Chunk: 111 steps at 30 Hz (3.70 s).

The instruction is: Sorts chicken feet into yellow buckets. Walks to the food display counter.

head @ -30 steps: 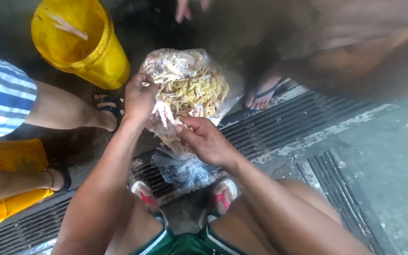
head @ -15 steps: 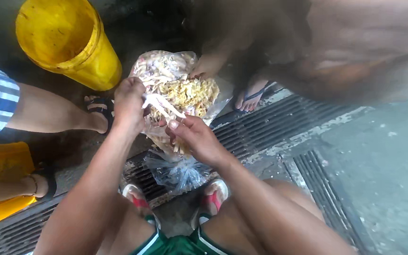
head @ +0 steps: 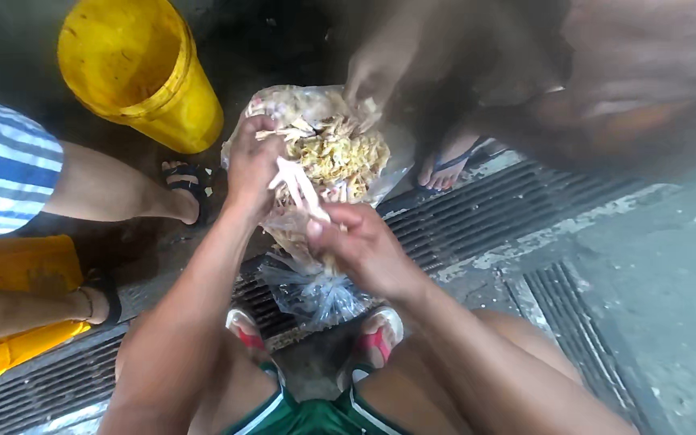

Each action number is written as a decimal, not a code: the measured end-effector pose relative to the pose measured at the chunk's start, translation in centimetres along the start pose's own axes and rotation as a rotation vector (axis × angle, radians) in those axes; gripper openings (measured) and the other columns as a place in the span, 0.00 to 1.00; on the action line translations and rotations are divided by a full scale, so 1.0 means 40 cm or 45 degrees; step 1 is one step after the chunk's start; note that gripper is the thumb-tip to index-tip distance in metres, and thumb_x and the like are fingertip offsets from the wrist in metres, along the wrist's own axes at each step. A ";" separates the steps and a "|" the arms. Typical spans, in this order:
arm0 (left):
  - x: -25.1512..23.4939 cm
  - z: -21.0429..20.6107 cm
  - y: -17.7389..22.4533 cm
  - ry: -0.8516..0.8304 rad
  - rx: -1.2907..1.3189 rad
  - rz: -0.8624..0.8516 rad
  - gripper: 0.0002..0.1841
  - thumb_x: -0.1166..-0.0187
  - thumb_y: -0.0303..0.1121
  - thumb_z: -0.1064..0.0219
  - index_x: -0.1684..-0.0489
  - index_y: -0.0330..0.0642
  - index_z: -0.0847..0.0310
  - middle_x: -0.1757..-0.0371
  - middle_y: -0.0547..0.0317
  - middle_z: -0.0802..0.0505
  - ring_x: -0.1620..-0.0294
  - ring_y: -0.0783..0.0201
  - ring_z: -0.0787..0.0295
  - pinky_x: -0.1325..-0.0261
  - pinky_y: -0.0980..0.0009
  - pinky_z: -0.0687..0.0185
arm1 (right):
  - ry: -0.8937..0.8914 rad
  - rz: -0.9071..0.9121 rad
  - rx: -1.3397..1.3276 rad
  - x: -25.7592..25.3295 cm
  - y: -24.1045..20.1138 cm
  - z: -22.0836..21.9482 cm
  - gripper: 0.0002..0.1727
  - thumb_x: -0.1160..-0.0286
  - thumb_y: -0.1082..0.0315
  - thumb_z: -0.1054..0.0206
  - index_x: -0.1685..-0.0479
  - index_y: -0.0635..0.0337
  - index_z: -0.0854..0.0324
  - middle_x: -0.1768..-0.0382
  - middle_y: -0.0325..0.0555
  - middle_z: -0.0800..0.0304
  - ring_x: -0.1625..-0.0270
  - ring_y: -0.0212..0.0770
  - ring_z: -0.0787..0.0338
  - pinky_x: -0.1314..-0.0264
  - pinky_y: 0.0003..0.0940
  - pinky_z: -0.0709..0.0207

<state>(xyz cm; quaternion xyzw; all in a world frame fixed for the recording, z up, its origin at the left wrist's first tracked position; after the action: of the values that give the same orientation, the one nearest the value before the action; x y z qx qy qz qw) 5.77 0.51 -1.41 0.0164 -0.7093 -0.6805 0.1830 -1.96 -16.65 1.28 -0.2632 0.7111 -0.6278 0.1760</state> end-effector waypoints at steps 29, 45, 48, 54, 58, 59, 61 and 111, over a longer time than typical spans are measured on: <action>-0.204 0.374 0.049 0.747 -0.046 0.260 0.35 0.11 0.69 0.67 0.27 0.52 0.33 0.64 0.58 0.14 0.76 0.66 0.19 0.72 0.67 0.20 | -0.328 -0.339 1.053 0.006 0.033 0.017 0.15 0.20 0.55 0.41 0.69 0.52 0.17 0.73 0.42 0.17 0.65 0.45 0.14 0.62 0.52 0.21; -0.008 -0.298 -0.300 -0.773 -1.538 0.018 0.19 0.17 0.37 0.33 0.30 0.44 0.18 0.37 0.41 0.10 0.35 0.40 0.13 0.36 0.38 0.20 | 0.146 -0.398 1.054 0.028 -0.021 0.137 0.09 0.19 0.62 0.36 0.60 0.52 0.11 0.70 0.43 0.12 0.66 0.45 0.10 0.65 0.52 0.16; 0.014 -0.304 -0.241 -0.706 -1.653 0.100 0.18 0.15 0.32 0.37 0.30 0.37 0.20 0.35 0.34 0.12 0.31 0.35 0.16 0.33 0.35 0.22 | 0.360 -0.335 1.024 0.040 -0.053 0.200 0.10 0.16 0.64 0.38 0.58 0.54 0.11 0.70 0.45 0.12 0.67 0.45 0.11 0.65 0.51 0.17; -0.088 -0.136 -0.222 -0.382 -1.301 -0.062 0.13 0.19 0.36 0.36 0.45 0.42 0.13 0.58 0.49 0.08 0.57 0.51 0.10 0.50 0.45 0.14 | 0.459 -0.435 0.883 0.007 -0.034 0.258 0.12 0.15 0.62 0.42 0.58 0.54 0.13 0.69 0.45 0.14 0.65 0.45 0.12 0.63 0.52 0.19; -0.032 -0.038 -0.047 -0.506 -1.087 -0.138 0.09 0.17 0.32 0.38 0.48 0.45 0.12 0.61 0.58 0.10 0.63 0.64 0.15 0.58 0.60 0.17 | 0.351 -0.403 0.850 -0.025 -0.005 0.228 0.13 0.13 0.61 0.41 0.46 0.54 0.13 0.64 0.47 0.10 0.63 0.46 0.10 0.57 0.54 0.15; -0.006 -0.026 -0.003 -0.537 -1.036 -0.163 0.08 0.18 0.31 0.37 0.51 0.46 0.11 0.64 0.61 0.10 0.66 0.67 0.16 0.62 0.64 0.19 | 0.325 -0.376 0.887 -0.029 -0.002 0.214 0.14 0.14 0.55 0.38 0.45 0.54 0.14 0.63 0.48 0.10 0.61 0.47 0.09 0.56 0.55 0.15; 0.051 -0.020 0.072 -0.634 -0.973 -0.235 0.08 0.21 0.28 0.37 0.56 0.47 0.11 0.67 0.66 0.09 0.72 0.72 0.17 0.69 0.72 0.21 | 0.264 -0.348 0.978 -0.032 -0.001 0.183 0.26 0.22 0.42 0.30 0.41 0.56 0.16 0.60 0.49 0.09 0.57 0.50 0.08 0.53 0.58 0.14; 0.089 -0.027 0.072 -0.422 -0.579 -0.361 0.09 0.16 0.36 0.34 0.46 0.44 0.16 0.64 0.62 0.09 0.74 0.70 0.14 0.72 0.74 0.16 | 0.112 -0.088 0.487 -0.043 0.023 0.082 0.15 0.11 0.55 0.39 0.64 0.53 0.16 0.78 0.38 0.18 0.80 0.33 0.20 0.80 0.31 0.25</action>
<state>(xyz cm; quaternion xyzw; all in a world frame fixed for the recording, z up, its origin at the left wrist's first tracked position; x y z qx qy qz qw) 3.42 -1.29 2.25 -0.0375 -0.5497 -0.8339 -0.0328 1.16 -18.19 -0.27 -0.2214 0.5764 -0.7681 0.1697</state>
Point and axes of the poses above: each hand's wrist, its own x-axis away from the middle knuckle, its own z-axis out of the back of the hand, y = z × x, the point moved 5 cm from there along -x, towards the middle knuckle
